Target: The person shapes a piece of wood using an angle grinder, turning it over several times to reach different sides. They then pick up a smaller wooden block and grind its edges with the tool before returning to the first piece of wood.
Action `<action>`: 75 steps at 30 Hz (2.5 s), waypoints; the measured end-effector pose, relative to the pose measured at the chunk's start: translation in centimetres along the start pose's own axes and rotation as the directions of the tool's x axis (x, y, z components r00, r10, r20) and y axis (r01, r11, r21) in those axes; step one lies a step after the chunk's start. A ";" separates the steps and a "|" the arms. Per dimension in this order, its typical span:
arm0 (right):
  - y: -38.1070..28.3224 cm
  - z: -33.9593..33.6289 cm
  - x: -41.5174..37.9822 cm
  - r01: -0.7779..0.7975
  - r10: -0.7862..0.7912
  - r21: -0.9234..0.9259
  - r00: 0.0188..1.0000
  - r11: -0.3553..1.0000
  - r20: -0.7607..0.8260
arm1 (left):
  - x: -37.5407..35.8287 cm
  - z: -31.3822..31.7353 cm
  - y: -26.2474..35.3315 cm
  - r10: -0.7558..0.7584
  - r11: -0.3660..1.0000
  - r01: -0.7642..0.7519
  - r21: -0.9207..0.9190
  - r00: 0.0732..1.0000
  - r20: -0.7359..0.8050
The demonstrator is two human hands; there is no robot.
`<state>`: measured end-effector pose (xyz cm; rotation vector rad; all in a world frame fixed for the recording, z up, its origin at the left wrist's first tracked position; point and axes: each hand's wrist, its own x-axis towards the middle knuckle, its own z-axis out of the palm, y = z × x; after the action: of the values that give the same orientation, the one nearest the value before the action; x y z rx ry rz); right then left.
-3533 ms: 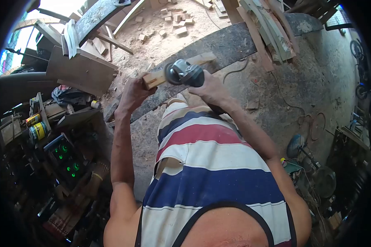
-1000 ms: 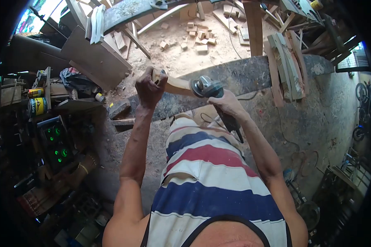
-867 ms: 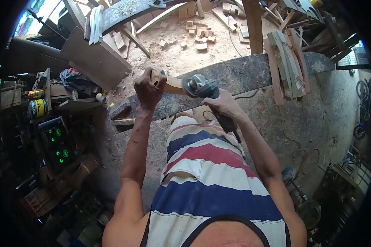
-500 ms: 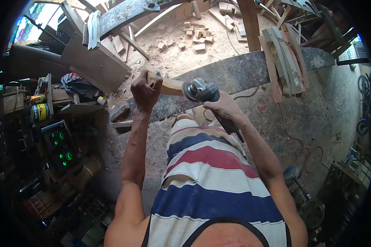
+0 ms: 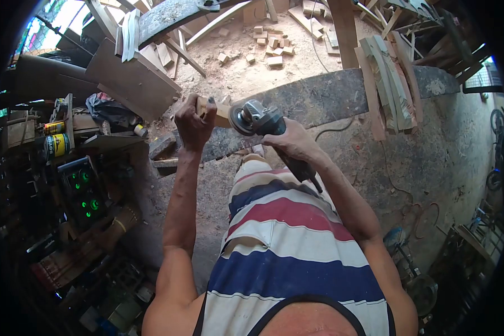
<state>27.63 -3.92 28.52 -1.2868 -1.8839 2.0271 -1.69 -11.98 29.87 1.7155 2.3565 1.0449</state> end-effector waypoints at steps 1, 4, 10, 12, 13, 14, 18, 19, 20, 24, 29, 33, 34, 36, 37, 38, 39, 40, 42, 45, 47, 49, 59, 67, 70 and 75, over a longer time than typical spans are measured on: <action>0.7 -0.1 0.2 -0.040 0.040 -0.029 0.999 0.999 -0.001 | 0.0 0.0 -0.3 0.007 1.000 -0.007 0.003 1.000 -0.002; 1.8 -0.7 0.6 -0.087 0.085 -0.083 0.996 0.993 -0.028 | 0.2 -0.1 -0.5 0.035 0.999 -0.035 0.002 0.999 -0.011; 4.1 -1.5 0.2 -0.108 0.097 -0.125 0.991 0.986 -0.090 | -0.1 -0.2 -1.7 0.030 0.999 -0.031 -0.035 0.999 -0.015; 4.0 -1.7 0.4 -0.130 0.124 -0.124 0.990 0.984 -0.061 | -0.5 -0.2 -2.5 0.032 0.999 -0.033 -0.041 0.999 -0.017; 3.6 -1.6 0.6 -0.137 0.133 -0.116 0.990 0.984 -0.045 | -0.8 -0.3 -2.6 0.045 0.998 -0.045 -0.038 0.999 -0.015; 3.2 -1.3 0.6 -0.144 0.142 -0.109 0.989 0.984 -0.030 | -0.9 -0.4 -2.6 0.058 0.998 -0.059 -0.037 0.998 -0.014; 0.8 0.1 -0.3 0.010 -0.026 -0.134 0.993 0.991 -0.119 | -0.8 -0.7 -1.0 0.025 0.998 -0.026 -0.062 1.000 -0.007; 0.6 0.0 -0.3 -0.015 -0.006 -0.159 0.992 0.987 -0.129 | -0.7 -0.6 -0.9 0.030 0.997 -0.031 -0.065 0.999 -0.017; 0.6 0.1 -0.5 -0.043 0.018 -0.181 0.990 0.983 -0.139 | -0.6 -0.6 -0.9 0.034 0.997 -0.036 -0.068 0.999 -0.023; 2.9 -0.4 0.7 -0.101 0.093 -0.123 0.993 0.987 -0.072 | -0.7 -0.9 -0.8 0.031 0.998 -0.032 -0.048 0.999 -0.023; 2.5 0.1 0.1 -0.018 0.003 -0.115 0.992 0.993 -0.128 | -1.2 -1.1 -1.3 0.003 1.000 -0.003 -0.031 1.000 0.005; 3.3 0.0 0.2 -0.074 0.053 -0.140 0.987 0.987 -0.150 | -1.4 -1.0 -2.1 0.013 0.997 -0.012 -0.080 1.000 0.005; 3.4 -0.4 0.2 -0.086 0.066 -0.145 0.989 0.986 -0.136 | -1.6 -1.0 -2.1 0.010 0.996 -0.009 -0.085 1.000 0.007; 2.5 -0.8 0.0 -0.075 0.057 -0.143 0.991 0.987 -0.123 | -1.6 -1.0 -2.1 0.002 0.996 -0.002 -0.091 1.000 0.005; 1.0 -0.7 -0.5 -0.058 0.042 -0.130 0.991 0.990 -0.124 | -1.6 -1.0 -2.0 0.003 0.997 -0.002 -0.078 1.000 0.008; 0.0 -0.3 -0.7 -0.044 0.029 -0.117 0.991 0.992 -0.127 | -1.5 -1.2 -1.7 0.003 0.998 -0.002 -0.066 1.000 0.014; 0.1 0.4 -0.4 0.014 -0.028 -0.107 0.991 0.994 -0.131 | -1.4 -1.2 -1.5 0.005 0.998 -0.004 -0.055 1.000 0.018; 0.5 1.3 0.1 0.071 -0.083 -0.095 0.987 0.993 -0.137 | -1.4 -1.2 -1.2 0.004 0.998 -0.003 -0.061 1.000 0.017; 0.7 1.8 0.2 0.107 -0.121 -0.094 0.981 0.990 -0.149 | -1.2 -1.1 -0.7 0.009 0.997 -0.008 -0.076 1.000 0.013; 1.0 1.5 0.0 0.057 -0.077 -0.113 0.980 0.992 -0.182 | -1.2 -0.8 -1.4 -0.006 0.998 0.007 -0.067 1.000 0.008; 1.9 0.6 -0.2 0.041 -0.069 -0.121 0.970 0.992 -0.232 | -1.3 -1.1 -1.3 -0.029 0.998 0.029 -0.047 1.000 0.007; 3.3 -0.3 0.1 -0.095 0.062 -0.160 0.978 0.982 -0.200 | -1.6 -1.2 -1.1 -0.030 0.999 0.030 -0.015 1.000 0.002; 9.4 -5.8 1.1 -0.349 0.243 -0.387 0.923 0.853 -0.297 | -1.4 -0.7 -2.9 -0.129 0.991 0.129 -0.017 0.992 -0.013; 16.6 -9.0 -3.1 -0.308 0.230 -0.088 0.845 0.947 -0.482 | -3.3 1.4 -17.3 -0.838 0.442 0.875 -0.198 0.481 0.258; 17.3 -9.6 -5.1 -0.381 0.313 -0.050 0.820 0.923 -0.479 | -4.5 0.7 -18.2 -0.833 0.297 0.936 -0.189 0.351 0.427; 15.9 -9.1 -5.7 -0.402 0.340 -0.078 0.850 0.912 -0.401 | -5.8 -0.7 -17.5 -0.797 0.334 0.905 -0.261 0.420 0.434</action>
<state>44.13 -3.85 18.82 -2.0570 -1.7404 1.6147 -14.27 -20.09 19.01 0.2031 2.0730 0.9478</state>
